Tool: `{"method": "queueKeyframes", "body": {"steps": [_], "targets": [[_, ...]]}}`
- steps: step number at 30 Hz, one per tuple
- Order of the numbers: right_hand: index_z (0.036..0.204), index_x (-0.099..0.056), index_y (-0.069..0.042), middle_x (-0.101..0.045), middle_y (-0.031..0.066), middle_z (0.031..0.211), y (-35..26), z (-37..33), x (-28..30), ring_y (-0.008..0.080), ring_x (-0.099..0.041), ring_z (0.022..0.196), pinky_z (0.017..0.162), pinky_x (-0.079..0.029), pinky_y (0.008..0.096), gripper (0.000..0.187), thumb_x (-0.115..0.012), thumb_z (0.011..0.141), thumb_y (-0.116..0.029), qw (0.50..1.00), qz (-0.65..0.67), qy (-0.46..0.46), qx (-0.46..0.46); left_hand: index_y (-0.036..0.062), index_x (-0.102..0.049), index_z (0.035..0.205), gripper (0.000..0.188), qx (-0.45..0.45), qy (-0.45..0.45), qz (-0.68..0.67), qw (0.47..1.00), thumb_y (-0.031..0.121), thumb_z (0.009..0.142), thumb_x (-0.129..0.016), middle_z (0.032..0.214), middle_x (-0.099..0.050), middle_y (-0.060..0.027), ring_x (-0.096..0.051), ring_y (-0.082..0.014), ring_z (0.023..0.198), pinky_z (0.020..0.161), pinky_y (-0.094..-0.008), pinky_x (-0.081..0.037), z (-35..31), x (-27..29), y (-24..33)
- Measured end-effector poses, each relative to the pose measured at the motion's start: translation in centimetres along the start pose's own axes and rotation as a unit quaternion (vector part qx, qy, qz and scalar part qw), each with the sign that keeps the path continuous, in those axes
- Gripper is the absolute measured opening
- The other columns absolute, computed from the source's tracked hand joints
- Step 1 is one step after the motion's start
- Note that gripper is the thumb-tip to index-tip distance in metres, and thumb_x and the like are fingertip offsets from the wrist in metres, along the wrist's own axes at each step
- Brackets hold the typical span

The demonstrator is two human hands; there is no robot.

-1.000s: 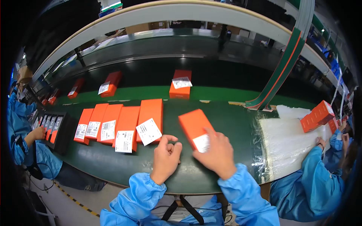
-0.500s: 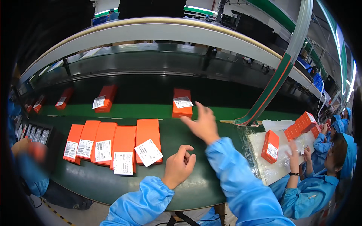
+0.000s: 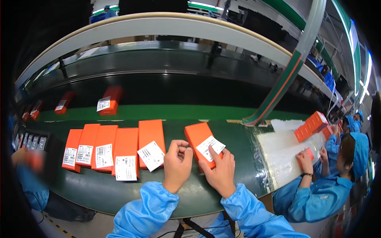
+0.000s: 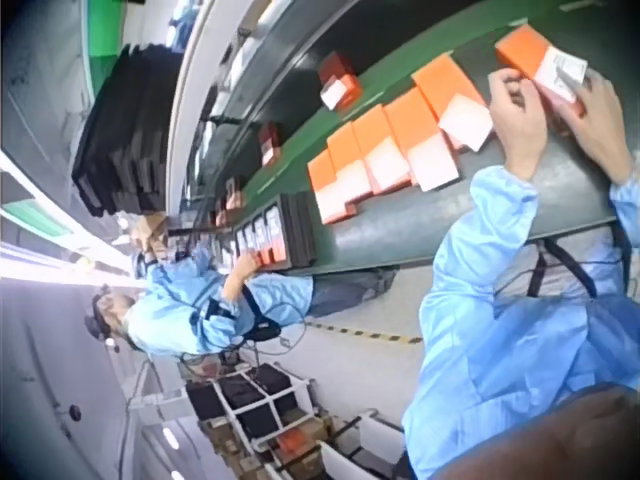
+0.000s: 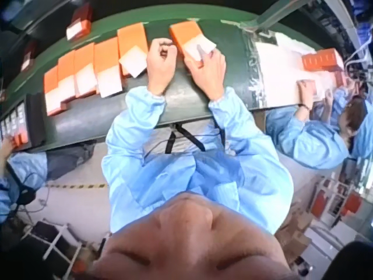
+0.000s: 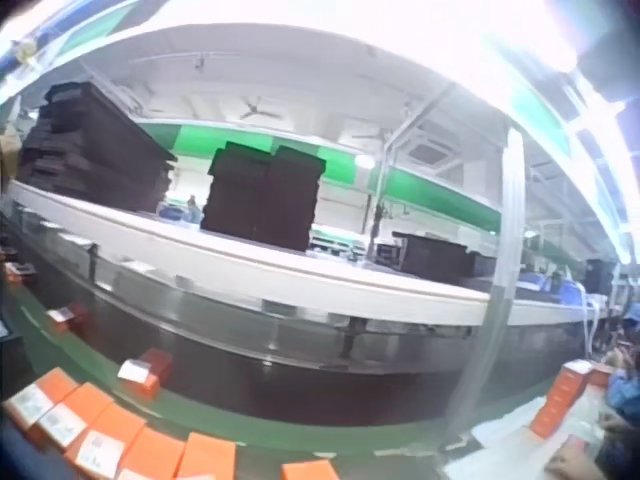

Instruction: Applying shipping or identification labels to orange product boxes on an assembly line.

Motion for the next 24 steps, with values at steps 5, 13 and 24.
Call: {"method": "queueKeyframes", "body": {"steps": [5,13,24], "targets": [[0.106,-0.065,-0.003,-0.062,0.0155,0.101,4.9,-0.9,1.9,0.0271,-0.061,0.091,0.082,-0.049,0.0391,0.025,-0.07,0.082,-0.008,0.966,0.238,0.086,-0.049,0.0001,-0.057,0.107,0.017,-0.042,-0.045,0.055,0.997,0.005,0.091,-0.061,0.086,-0.06,-0.0023,-0.056,-0.007,0.075,0.067,-0.0224,-0.047,-0.9,-2.0,0.7],[0.133,-0.055,-0.003,-0.071,0.0101,0.093,-0.2,3.9,5.1,0.0151,-0.067,0.082,0.077,-0.054,0.0292,0.048,-0.055,0.086,0.005,0.918,0.334,-0.212,0.03,-0.0016,-0.067,0.096,0.014,0.053,-0.205,0.006,0.977,0.011,0.089,-0.068,0.087,-0.068,-0.0063,-0.062,-0.0091,0.074,0.064,-0.0222,-0.048,-1.3,-3.9,0.7],[0.137,-0.055,-0.003,-0.07,0.0127,0.108,1.1,2.4,3.4,0.0158,-0.067,0.095,0.085,-0.054,0.0305,0.053,-0.064,0.086,0.004,0.868,0.423,-0.255,-0.051,-0.0011,-0.068,0.095,0.013,0.299,-0.338,-0.196,0.871,0.012,0.092,-0.068,0.084,-0.069,-0.0054,-0.063,-0.0099,0.07,0.064,-0.0222,-0.05,-4.1,-5.5,-2.4]]}}
Point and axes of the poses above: each hand's wrist, its own z-axis towards the middle knuckle, its own x-axis out of the back of the hand, y = z × x, the point moved 9 cm from there along z, towards the middle knuckle
